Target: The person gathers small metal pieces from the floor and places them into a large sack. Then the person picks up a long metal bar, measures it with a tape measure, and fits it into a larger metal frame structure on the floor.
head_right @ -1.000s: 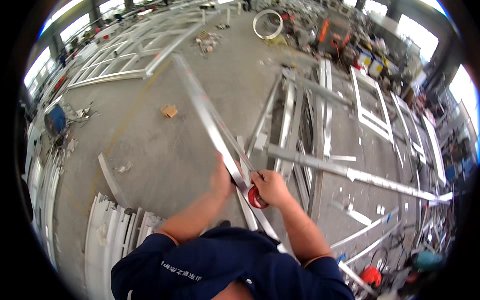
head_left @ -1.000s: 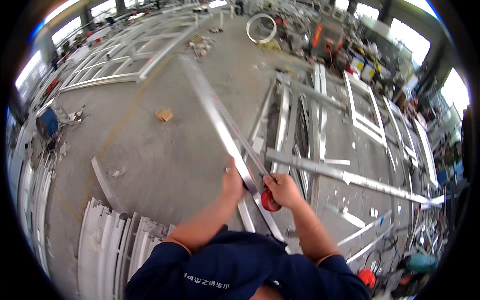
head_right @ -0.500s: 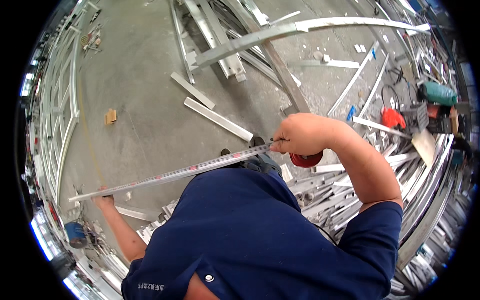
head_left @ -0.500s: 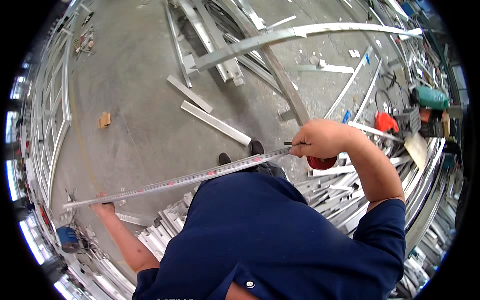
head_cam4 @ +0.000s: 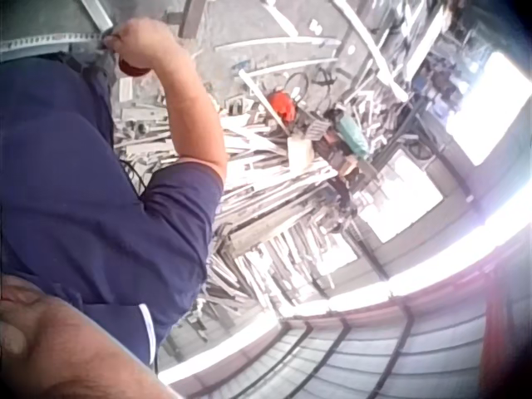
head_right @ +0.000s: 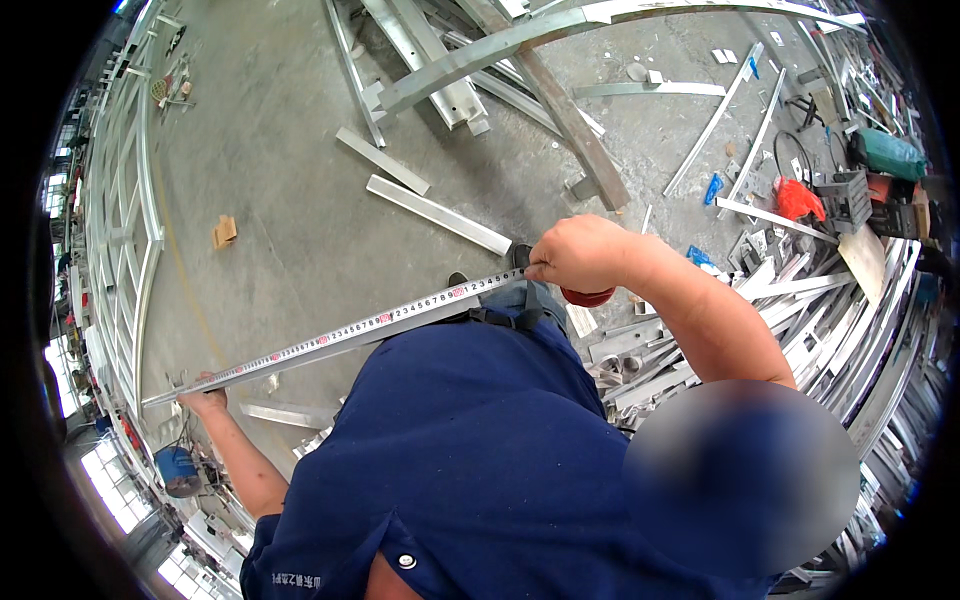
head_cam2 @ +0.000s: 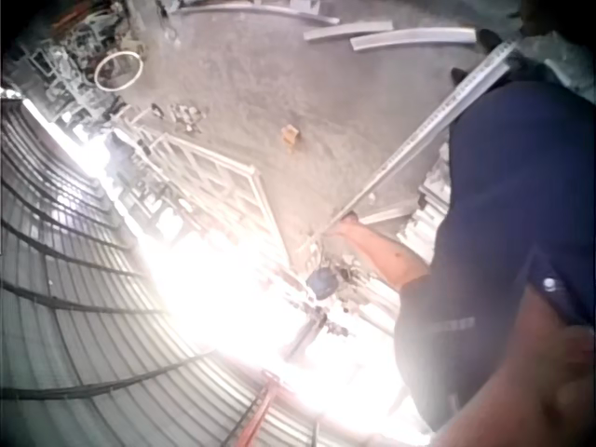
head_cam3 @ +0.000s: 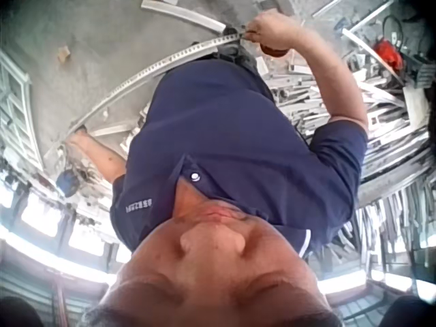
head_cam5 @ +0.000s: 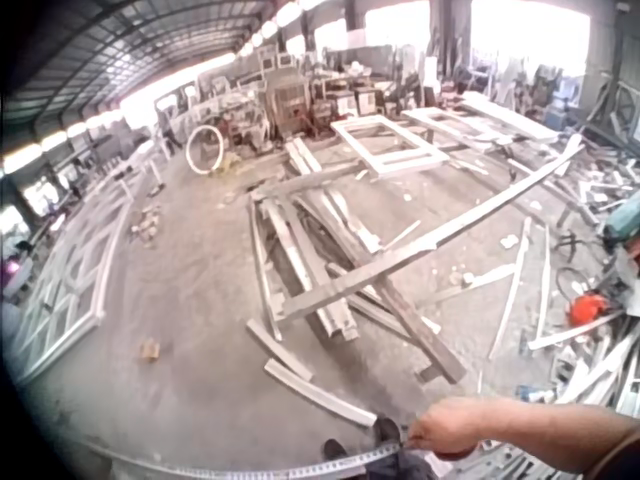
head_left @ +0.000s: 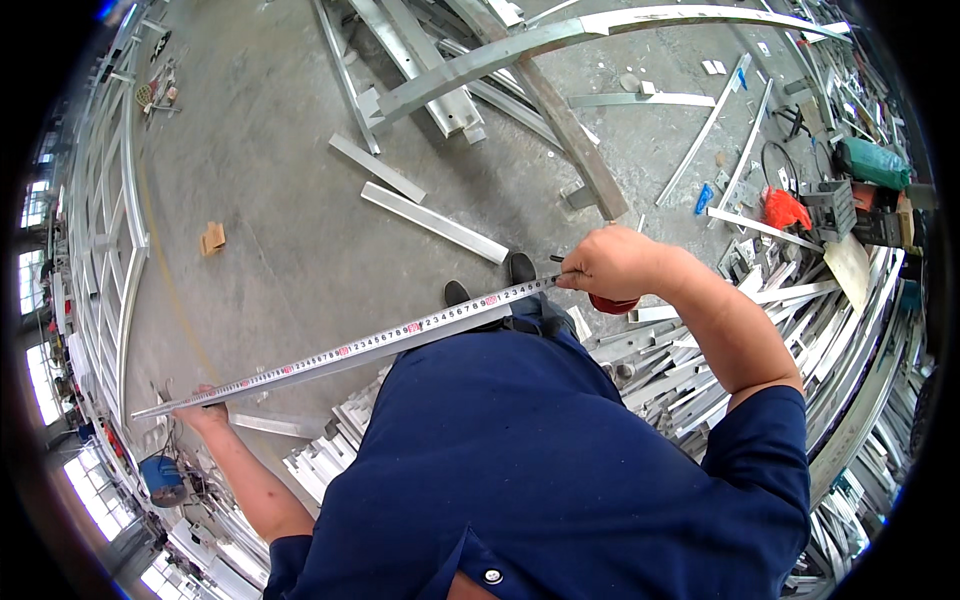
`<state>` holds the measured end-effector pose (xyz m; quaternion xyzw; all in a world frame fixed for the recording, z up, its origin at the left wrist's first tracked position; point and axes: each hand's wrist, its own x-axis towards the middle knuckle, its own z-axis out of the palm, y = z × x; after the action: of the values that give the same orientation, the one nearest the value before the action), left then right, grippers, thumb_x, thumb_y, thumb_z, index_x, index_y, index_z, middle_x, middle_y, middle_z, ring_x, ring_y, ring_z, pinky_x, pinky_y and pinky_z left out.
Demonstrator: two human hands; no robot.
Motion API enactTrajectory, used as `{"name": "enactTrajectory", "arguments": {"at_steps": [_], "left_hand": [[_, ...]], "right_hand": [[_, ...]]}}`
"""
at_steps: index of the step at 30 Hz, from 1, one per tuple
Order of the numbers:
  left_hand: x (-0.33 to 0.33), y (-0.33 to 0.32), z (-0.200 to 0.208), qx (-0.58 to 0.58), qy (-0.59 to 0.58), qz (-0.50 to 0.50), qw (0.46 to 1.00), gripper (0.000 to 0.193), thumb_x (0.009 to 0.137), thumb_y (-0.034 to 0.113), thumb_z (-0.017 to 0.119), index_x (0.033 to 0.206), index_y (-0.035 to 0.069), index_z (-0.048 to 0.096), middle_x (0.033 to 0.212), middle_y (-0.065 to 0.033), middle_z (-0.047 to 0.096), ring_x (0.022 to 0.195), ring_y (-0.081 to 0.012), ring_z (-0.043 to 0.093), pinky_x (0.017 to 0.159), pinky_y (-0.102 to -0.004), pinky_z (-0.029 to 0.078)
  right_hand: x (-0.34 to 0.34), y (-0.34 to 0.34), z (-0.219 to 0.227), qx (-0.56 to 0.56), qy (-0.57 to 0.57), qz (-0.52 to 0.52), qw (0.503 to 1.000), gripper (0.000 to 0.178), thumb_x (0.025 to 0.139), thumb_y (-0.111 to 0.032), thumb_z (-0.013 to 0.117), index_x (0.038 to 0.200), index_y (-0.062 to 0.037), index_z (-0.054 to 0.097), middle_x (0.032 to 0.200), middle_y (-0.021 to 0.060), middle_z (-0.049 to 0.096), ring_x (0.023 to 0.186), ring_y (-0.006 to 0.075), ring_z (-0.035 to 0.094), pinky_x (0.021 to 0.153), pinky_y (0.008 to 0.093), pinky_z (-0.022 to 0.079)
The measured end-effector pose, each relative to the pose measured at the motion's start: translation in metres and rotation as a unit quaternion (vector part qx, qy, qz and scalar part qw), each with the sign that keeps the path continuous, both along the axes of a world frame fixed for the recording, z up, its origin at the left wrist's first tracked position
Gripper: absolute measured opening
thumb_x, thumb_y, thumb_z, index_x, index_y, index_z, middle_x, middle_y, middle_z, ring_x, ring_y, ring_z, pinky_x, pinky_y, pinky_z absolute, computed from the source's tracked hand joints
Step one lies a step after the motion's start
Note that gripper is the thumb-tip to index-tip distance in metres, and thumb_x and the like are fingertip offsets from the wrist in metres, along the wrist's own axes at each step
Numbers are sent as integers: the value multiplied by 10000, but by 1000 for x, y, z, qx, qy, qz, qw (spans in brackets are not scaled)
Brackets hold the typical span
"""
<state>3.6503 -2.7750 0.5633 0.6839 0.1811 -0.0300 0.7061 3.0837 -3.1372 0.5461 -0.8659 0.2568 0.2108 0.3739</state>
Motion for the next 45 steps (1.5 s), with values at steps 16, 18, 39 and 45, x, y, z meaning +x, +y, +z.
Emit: {"name": "enactTrajectory", "arguments": {"at_steps": [16, 18, 39, 45], "left_hand": [[15, 27, -12, -6, 49, -19, 999, 564, 912, 644, 235, 951, 92, 349, 708, -82, 416, 557, -196, 450, 518, -308, 463], [18, 30, -13, 0, 45, -28, 999, 565, 911, 644, 242, 978, 94, 352, 713, -77, 412, 555, -195, 446, 519, -311, 465], [67, 12, -79, -28, 74, -84, 993, 420, 933, 524, 502, 958, 111, 429, 762, -26, 466, 606, -158, 460, 533, -253, 476], [30, -98, -107, -60, 150, -156, 975, 491, 949, 570, 411, 859, 88, 401, 701, -45, 441, 530, -158, 411, 465, -287, 384]], "right_hand": [[-4, 5, -9, -72, -41, 11, 996, 266, 895, -332, 574, 801, -105, 673, 699, 134, 638, 718, 354, 625, 663, 447, 487], [-4, 5, -5, -72, -41, 15, 996, 273, 895, -333, 571, 789, -99, 665, 699, 135, 636, 721, 355, 624, 663, 448, 487], [-30, 44, -1, -43, 74, -39, 996, 318, 916, -416, 522, 883, -143, 682, 797, 131, 665, 806, 356, 643, 718, 455, 508], [-81, 98, -5, 6, 121, -140, 983, 344, 929, -428, 508, 929, -134, 686, 825, 146, 670, 808, 363, 642, 729, 460, 505]]}}
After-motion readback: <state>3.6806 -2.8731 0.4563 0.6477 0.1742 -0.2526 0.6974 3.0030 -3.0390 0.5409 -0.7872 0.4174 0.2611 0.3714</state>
